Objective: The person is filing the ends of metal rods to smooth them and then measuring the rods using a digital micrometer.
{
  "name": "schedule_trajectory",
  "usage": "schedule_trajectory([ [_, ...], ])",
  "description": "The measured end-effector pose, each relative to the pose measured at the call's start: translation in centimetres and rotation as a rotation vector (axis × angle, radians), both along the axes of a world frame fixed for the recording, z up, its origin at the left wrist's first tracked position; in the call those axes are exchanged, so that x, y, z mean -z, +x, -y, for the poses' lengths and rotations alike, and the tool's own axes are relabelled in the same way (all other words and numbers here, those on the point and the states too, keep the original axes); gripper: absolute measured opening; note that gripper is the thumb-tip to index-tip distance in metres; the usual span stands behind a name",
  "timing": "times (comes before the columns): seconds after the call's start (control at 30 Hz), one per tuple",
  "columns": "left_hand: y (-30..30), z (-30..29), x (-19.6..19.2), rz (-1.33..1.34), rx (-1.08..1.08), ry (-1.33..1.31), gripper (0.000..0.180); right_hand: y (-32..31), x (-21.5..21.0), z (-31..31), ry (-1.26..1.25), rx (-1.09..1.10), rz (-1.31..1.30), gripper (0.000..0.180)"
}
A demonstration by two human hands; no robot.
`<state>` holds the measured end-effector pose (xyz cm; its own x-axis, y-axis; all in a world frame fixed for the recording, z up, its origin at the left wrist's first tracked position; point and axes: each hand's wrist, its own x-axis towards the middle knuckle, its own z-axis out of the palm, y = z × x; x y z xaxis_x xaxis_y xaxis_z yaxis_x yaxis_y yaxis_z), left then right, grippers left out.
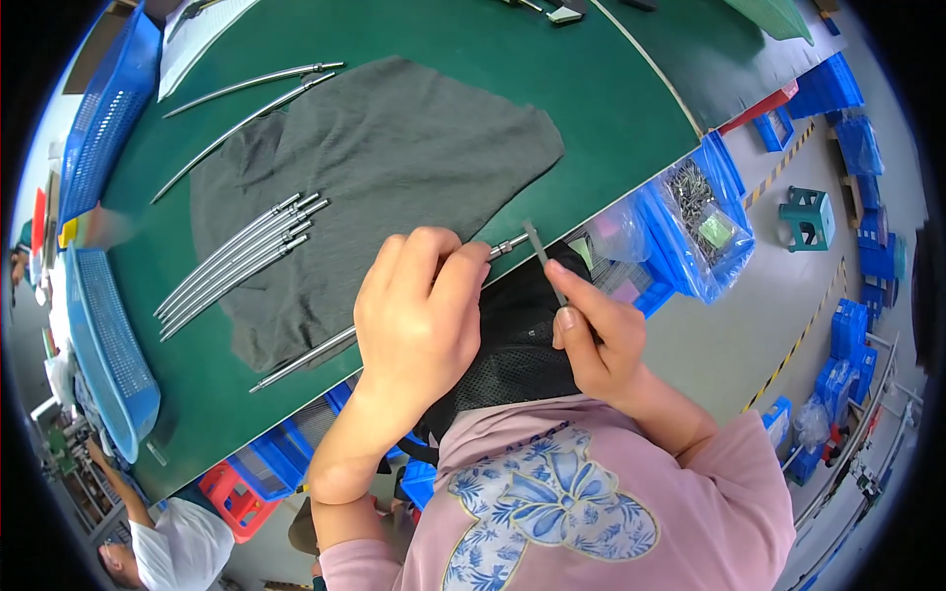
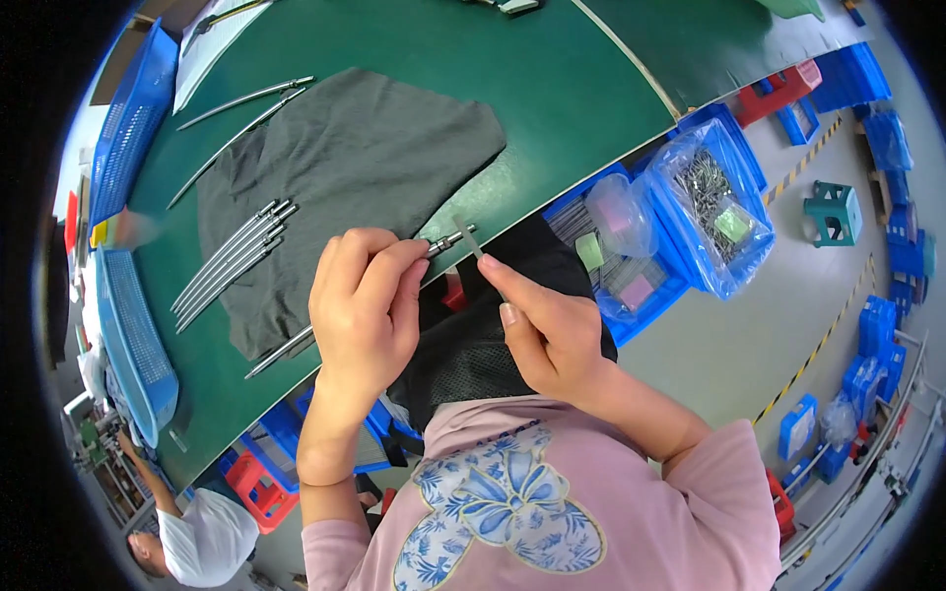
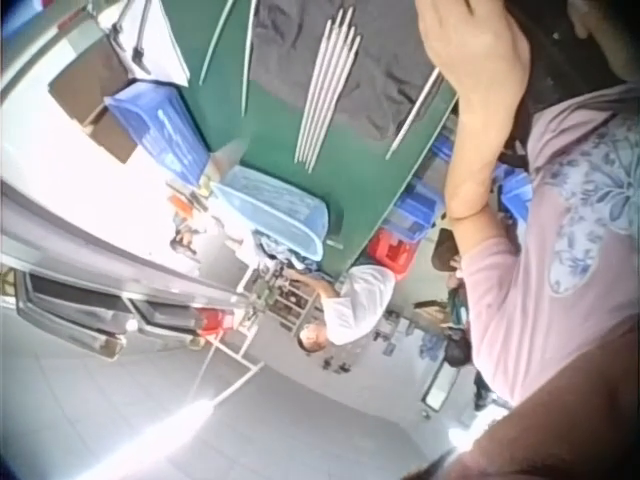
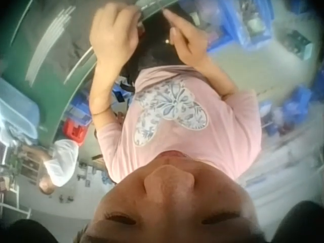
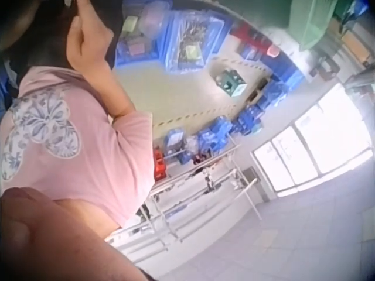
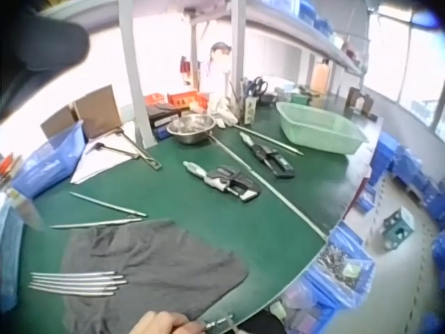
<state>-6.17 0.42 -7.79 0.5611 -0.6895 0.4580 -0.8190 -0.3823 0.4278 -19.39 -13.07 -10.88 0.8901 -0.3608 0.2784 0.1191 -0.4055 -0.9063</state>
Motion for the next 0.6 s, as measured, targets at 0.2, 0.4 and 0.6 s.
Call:
schedule_trajectory([
  [0.2, -0.3, -0.1, 0.0, 0.001, 0.014, -0.023, 0.021, 1.4, -1.0, 0.5, -0.172, 0.082, 0.028, 0.041],
  [0.4, -1.0, 0.0, 0.0, -0.007, 0.027, -0.024, 0.024, 3.1, -1.0, 1.3, -0.286, 0.219, 0.017, 0.042],
  [0.6, -1.3, 0.0, 0.2, -0.016, 0.019, -0.046, 0.024, 4.2, -1.2, 1.1, -0.160, 0.168, 0.019, 0.025],
])
